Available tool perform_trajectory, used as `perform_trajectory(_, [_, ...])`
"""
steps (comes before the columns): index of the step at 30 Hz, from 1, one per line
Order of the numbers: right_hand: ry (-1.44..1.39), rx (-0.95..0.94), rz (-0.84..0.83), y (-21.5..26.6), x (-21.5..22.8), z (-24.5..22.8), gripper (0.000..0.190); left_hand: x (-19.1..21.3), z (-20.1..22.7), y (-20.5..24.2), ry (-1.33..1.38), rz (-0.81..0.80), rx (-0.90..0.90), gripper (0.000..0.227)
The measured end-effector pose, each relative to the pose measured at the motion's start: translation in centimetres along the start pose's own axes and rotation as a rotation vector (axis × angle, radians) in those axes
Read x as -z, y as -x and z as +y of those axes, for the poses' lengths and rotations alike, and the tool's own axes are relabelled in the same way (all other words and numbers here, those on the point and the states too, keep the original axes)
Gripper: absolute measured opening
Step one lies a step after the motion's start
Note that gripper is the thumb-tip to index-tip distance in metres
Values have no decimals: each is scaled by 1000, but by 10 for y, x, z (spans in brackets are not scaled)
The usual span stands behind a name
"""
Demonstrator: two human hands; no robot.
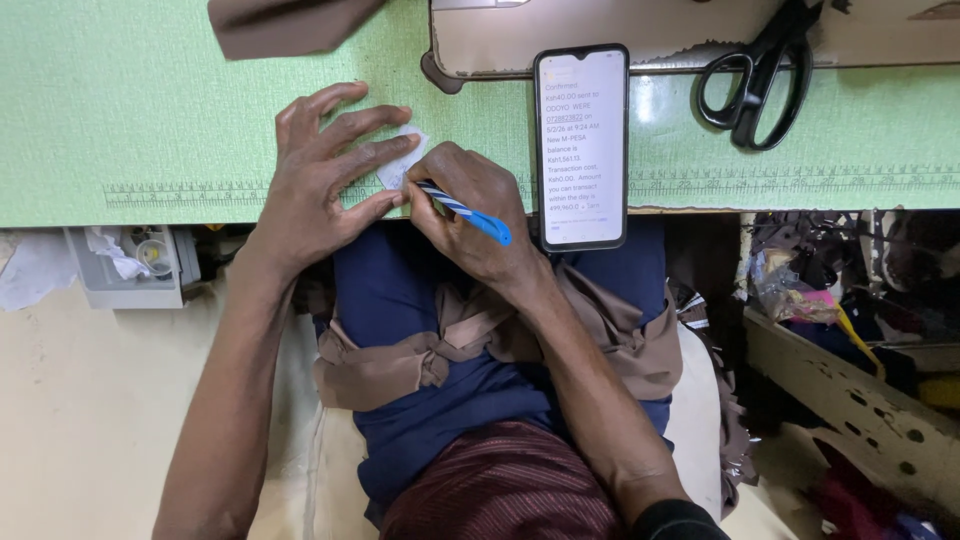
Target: Writing information from a smartphone screen onto a small piece of paper using a pen
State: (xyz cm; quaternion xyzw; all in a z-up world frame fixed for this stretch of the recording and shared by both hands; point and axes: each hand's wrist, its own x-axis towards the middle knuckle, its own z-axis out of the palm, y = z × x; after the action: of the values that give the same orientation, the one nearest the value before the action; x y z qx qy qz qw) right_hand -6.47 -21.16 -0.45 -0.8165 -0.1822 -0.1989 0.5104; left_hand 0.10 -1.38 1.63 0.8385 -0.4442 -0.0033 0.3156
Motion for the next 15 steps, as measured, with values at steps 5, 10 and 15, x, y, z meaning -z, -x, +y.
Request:
perform_trajectory(5, [-13, -5, 2, 0, 0, -1, 17, -1, -1, 1, 2, 1, 0, 47])
perform_trajectory(10, [0, 3, 14, 1, -1, 1, 18, -1, -1, 1, -13, 3, -8, 47])
perform_trajectory(15, [-25, -6, 15, 0, -1, 0, 17, -1, -1, 0, -4, 1, -2, 43])
